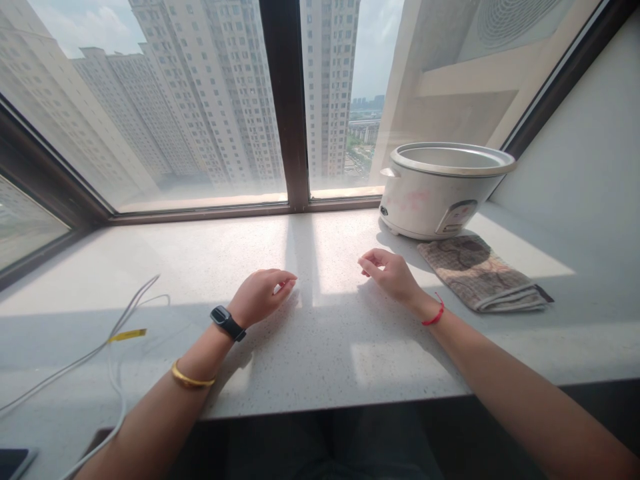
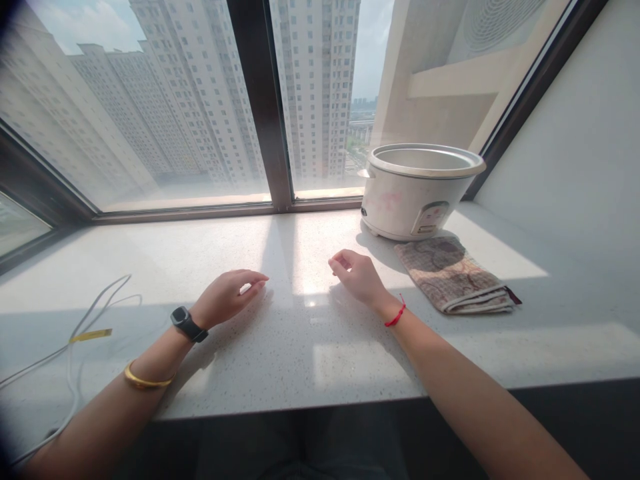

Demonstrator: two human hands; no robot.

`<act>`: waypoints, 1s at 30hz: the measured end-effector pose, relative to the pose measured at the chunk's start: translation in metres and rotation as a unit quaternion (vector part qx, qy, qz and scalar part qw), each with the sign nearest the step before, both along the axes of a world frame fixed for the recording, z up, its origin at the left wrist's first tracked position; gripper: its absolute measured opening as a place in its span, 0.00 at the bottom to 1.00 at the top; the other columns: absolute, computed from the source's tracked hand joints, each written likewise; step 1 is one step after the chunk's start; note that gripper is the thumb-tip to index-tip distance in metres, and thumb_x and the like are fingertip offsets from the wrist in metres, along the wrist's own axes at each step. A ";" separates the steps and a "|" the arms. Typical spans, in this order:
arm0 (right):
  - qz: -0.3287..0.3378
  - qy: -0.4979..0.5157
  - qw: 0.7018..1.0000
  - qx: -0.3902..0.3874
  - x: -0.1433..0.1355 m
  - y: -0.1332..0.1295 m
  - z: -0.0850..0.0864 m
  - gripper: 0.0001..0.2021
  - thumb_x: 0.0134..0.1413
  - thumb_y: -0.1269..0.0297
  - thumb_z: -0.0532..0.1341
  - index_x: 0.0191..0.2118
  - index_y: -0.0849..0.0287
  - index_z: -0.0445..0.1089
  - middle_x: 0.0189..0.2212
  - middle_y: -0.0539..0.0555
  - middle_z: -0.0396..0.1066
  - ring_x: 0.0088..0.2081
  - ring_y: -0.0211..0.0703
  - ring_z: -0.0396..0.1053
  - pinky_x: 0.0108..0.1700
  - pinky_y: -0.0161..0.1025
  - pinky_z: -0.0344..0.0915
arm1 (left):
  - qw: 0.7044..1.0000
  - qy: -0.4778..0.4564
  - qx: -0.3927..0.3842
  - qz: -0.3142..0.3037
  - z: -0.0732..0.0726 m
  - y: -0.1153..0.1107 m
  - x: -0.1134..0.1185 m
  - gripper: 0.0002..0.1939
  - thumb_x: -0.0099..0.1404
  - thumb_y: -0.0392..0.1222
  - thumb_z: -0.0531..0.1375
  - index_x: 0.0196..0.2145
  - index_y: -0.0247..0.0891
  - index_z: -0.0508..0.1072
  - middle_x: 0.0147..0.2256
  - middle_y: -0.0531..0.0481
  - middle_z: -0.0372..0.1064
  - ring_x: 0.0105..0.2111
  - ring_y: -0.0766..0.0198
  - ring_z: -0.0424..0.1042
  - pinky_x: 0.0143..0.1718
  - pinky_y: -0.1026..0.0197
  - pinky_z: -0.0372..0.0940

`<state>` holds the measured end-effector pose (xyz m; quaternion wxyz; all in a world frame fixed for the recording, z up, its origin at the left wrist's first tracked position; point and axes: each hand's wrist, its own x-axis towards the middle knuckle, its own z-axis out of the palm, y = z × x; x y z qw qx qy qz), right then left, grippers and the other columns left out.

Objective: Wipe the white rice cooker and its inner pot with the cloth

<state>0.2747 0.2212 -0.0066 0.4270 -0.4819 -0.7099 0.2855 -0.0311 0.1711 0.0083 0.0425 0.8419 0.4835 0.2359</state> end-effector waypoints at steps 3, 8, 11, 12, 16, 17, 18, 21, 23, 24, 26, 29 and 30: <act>0.000 0.000 1.000 0.002 0.000 0.000 0.000 0.13 0.57 0.54 0.61 0.30 0.58 0.71 0.25 0.51 0.74 0.30 0.43 0.74 0.38 0.40 0.66 | 1.000 0.000 0.005 -0.003 0.000 0.000 0.000 0.12 0.71 0.41 0.54 0.40 0.39 0.77 0.39 0.46 0.79 0.36 0.58 0.78 0.40 0.55 0.70; 0.000 0.000 1.000 0.001 0.000 0.000 0.000 0.12 0.57 0.54 0.61 0.30 0.58 0.71 0.25 0.51 0.75 0.30 0.43 0.74 0.38 0.40 0.66 | 1.000 -0.003 0.007 -0.003 0.002 0.000 0.001 0.11 0.71 0.41 0.54 0.40 0.39 0.77 0.38 0.46 0.79 0.36 0.58 0.78 0.39 0.55 0.70; 0.000 -0.001 1.000 0.002 0.000 0.000 0.000 0.12 0.57 0.54 0.61 0.30 0.57 0.71 0.25 0.51 0.75 0.30 0.43 0.74 0.38 0.40 0.66 | 1.000 -0.007 0.002 -0.003 0.001 0.000 0.001 0.11 0.71 0.41 0.54 0.40 0.38 0.77 0.39 0.46 0.79 0.38 0.57 0.77 0.40 0.53 0.70; 0.001 -0.001 1.000 0.001 0.000 0.000 -0.001 0.12 0.57 0.55 0.61 0.30 0.57 0.71 0.25 0.51 0.75 0.30 0.43 0.74 0.38 0.40 0.66 | 1.000 -0.011 0.001 0.000 0.001 0.000 0.001 0.11 0.71 0.41 0.54 0.42 0.38 0.77 0.39 0.45 0.79 0.38 0.57 0.77 0.41 0.53 0.70; 0.003 -0.003 1.000 -0.001 0.000 0.000 -0.001 0.12 0.57 0.55 0.61 0.30 0.58 0.71 0.25 0.51 0.74 0.30 0.43 0.74 0.39 0.40 0.66 | 1.000 -0.028 -0.006 0.010 -0.002 0.000 0.000 0.14 0.70 0.40 0.55 0.51 0.38 0.72 0.44 0.44 0.77 0.37 0.59 0.77 0.42 0.52 0.71; 0.003 -0.004 1.000 -0.002 0.000 0.000 -0.001 0.12 0.57 0.55 0.61 0.30 0.58 0.71 0.25 0.51 0.74 0.30 0.43 0.74 0.39 0.40 0.66 | 1.000 -0.028 -0.010 0.010 -0.002 0.000 0.000 0.15 0.70 0.40 0.55 0.53 0.38 0.71 0.44 0.44 0.76 0.37 0.60 0.77 0.42 0.52 0.71; 0.002 -0.004 1.000 -0.003 0.000 0.000 -0.001 0.12 0.57 0.55 0.61 0.30 0.58 0.71 0.25 0.51 0.74 0.30 0.43 0.74 0.38 0.40 0.66 | 0.999 -0.028 -0.011 0.009 -0.002 0.000 0.000 0.16 0.70 0.40 0.55 0.54 0.39 0.70 0.44 0.44 0.76 0.36 0.60 0.77 0.41 0.53 0.71; 0.002 -0.004 1.000 -0.007 0.000 0.000 0.000 0.12 0.57 0.55 0.61 0.31 0.58 0.71 0.25 0.51 0.74 0.30 0.43 0.74 0.39 0.41 0.66 | 1.000 -0.027 -0.001 0.006 -0.001 0.000 0.000 0.15 0.70 0.40 0.55 0.54 0.39 0.70 0.46 0.43 0.75 0.39 0.59 0.77 0.42 0.52 0.71; 0.002 -0.004 1.000 -0.008 0.000 -0.001 0.001 0.12 0.57 0.55 0.61 0.30 0.58 0.71 0.25 0.51 0.74 0.30 0.43 0.74 0.38 0.40 0.65 | 1.000 -0.025 0.012 0.005 -0.001 0.000 0.000 0.16 0.70 0.40 0.55 0.54 0.38 0.70 0.48 0.42 0.74 0.42 0.57 0.76 0.43 0.52 0.71; 0.002 -0.004 1.000 -0.008 0.000 -0.001 0.001 0.12 0.57 0.55 0.61 0.30 0.58 0.71 0.25 0.51 0.74 0.30 0.43 0.74 0.38 0.40 0.65 | 1.000 -0.025 0.013 0.006 -0.001 0.000 0.000 0.16 0.71 0.41 0.55 0.54 0.38 0.70 0.49 0.41 0.73 0.42 0.57 0.76 0.43 0.52 0.71; 0.003 -0.002 1.000 -0.009 0.000 -0.001 0.001 0.12 0.57 0.55 0.61 0.30 0.58 0.71 0.25 0.52 0.74 0.30 0.43 0.74 0.38 0.40 0.65 | 1.000 -0.027 0.002 0.008 -0.001 0.000 0.000 0.16 0.71 0.41 0.55 0.54 0.38 0.70 0.49 0.41 0.73 0.40 0.58 0.76 0.42 0.52 0.71; 0.003 0.002 1.000 -0.007 0.000 -0.001 0.001 0.12 0.57 0.54 0.61 0.31 0.58 0.71 0.26 0.52 0.74 0.31 0.44 0.74 0.39 0.41 0.65 | 0.999 -0.031 -0.023 0.010 -0.002 0.000 0.001 0.15 0.71 0.40 0.54 0.53 0.38 0.71 0.47 0.43 0.74 0.37 0.60 0.76 0.43 0.51 0.70; 0.003 0.004 1.000 -0.005 0.000 0.000 0.000 0.13 0.56 0.54 0.61 0.31 0.58 0.72 0.26 0.52 0.75 0.31 0.44 0.73 0.39 0.41 0.65 | 0.999 -0.031 -0.027 0.010 -0.002 0.000 0.001 0.15 0.70 0.40 0.55 0.53 0.38 0.71 0.47 0.43 0.75 0.37 0.61 0.76 0.44 0.51 0.70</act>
